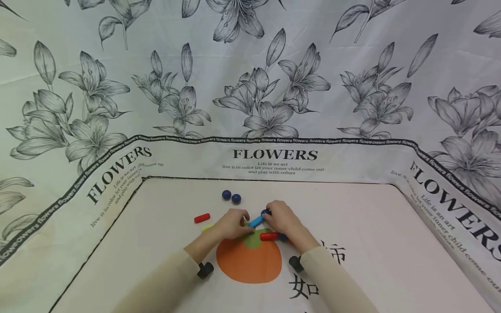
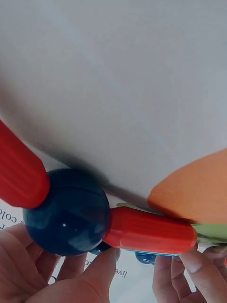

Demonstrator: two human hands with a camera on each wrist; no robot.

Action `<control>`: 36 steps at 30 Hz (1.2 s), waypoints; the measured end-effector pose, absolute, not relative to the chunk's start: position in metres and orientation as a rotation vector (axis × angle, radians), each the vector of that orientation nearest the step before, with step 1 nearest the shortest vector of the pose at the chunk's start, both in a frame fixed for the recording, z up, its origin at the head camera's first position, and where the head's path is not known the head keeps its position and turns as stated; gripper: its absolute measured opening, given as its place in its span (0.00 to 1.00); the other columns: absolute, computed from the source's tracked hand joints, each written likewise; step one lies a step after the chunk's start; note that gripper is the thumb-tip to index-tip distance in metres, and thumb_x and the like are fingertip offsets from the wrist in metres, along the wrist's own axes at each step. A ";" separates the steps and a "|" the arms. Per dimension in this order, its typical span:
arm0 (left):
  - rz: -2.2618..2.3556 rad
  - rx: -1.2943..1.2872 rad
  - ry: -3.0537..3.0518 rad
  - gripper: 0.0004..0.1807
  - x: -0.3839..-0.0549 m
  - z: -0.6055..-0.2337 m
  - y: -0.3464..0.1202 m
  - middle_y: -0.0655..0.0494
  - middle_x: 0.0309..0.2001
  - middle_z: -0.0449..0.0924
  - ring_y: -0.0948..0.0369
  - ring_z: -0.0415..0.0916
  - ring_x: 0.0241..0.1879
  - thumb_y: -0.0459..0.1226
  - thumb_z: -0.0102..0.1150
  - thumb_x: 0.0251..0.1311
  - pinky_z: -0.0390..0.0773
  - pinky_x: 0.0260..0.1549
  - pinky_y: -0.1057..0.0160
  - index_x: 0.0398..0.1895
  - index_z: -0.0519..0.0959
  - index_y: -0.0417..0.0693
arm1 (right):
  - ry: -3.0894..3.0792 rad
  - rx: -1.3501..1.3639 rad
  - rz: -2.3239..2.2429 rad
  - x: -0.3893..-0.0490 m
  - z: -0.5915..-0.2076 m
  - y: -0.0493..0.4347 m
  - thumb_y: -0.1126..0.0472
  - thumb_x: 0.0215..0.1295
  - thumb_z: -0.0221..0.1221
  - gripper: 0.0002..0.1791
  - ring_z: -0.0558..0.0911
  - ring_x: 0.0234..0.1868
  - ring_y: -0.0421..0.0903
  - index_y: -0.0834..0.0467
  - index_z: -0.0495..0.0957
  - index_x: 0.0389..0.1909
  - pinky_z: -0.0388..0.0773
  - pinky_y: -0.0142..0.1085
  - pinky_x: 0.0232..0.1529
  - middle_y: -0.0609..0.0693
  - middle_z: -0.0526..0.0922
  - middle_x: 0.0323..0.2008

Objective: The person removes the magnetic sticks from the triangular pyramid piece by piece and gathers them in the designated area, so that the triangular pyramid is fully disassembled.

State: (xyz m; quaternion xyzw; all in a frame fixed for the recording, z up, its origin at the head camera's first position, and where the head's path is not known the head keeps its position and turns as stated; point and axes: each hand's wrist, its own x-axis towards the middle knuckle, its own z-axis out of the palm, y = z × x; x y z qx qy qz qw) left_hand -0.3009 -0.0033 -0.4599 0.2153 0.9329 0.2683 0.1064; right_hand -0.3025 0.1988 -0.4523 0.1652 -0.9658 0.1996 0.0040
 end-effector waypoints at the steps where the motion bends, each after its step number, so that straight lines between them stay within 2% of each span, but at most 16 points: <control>1: 0.799 0.628 2.741 0.20 -0.300 -0.460 -0.002 0.56 0.32 0.77 0.62 0.72 0.31 0.43 0.70 0.64 0.72 0.31 0.66 0.52 0.81 0.39 | -3.027 0.517 0.625 -0.303 -0.453 0.199 0.60 0.69 0.64 0.12 0.83 0.43 0.52 0.66 0.84 0.46 0.79 0.50 0.53 0.55 0.85 0.38; 7: 0.835 0.593 2.715 0.15 -0.301 -0.462 0.005 0.57 0.29 0.76 0.63 0.72 0.28 0.41 0.69 0.65 0.71 0.28 0.68 0.48 0.82 0.41 | -3.022 0.528 0.670 -0.304 -0.453 0.199 0.61 0.70 0.64 0.11 0.84 0.45 0.54 0.66 0.85 0.45 0.79 0.51 0.55 0.56 0.86 0.40; 16: 0.842 0.553 2.708 0.13 -0.303 -0.463 0.009 0.58 0.32 0.78 0.63 0.74 0.31 0.42 0.67 0.67 0.76 0.33 0.67 0.46 0.83 0.43 | -3.062 0.501 0.723 -0.302 -0.451 0.199 0.61 0.70 0.63 0.13 0.83 0.51 0.56 0.66 0.84 0.49 0.76 0.53 0.60 0.56 0.87 0.45; 27: 0.926 0.540 2.657 0.08 -0.301 -0.463 0.008 0.58 0.30 0.78 0.63 0.74 0.29 0.40 0.68 0.66 0.75 0.29 0.67 0.39 0.83 0.44 | -3.075 0.482 0.758 -0.301 -0.452 0.198 0.60 0.71 0.64 0.15 0.83 0.54 0.58 0.66 0.84 0.50 0.75 0.54 0.61 0.58 0.86 0.47; 36: 0.886 0.597 2.654 0.08 -0.302 -0.459 0.005 0.58 0.32 0.78 0.63 0.73 0.33 0.38 0.69 0.65 0.76 0.35 0.66 0.42 0.83 0.44 | -3.059 0.489 0.753 -0.302 -0.453 0.199 0.60 0.70 0.64 0.14 0.83 0.53 0.58 0.66 0.85 0.50 0.75 0.54 0.61 0.58 0.87 0.47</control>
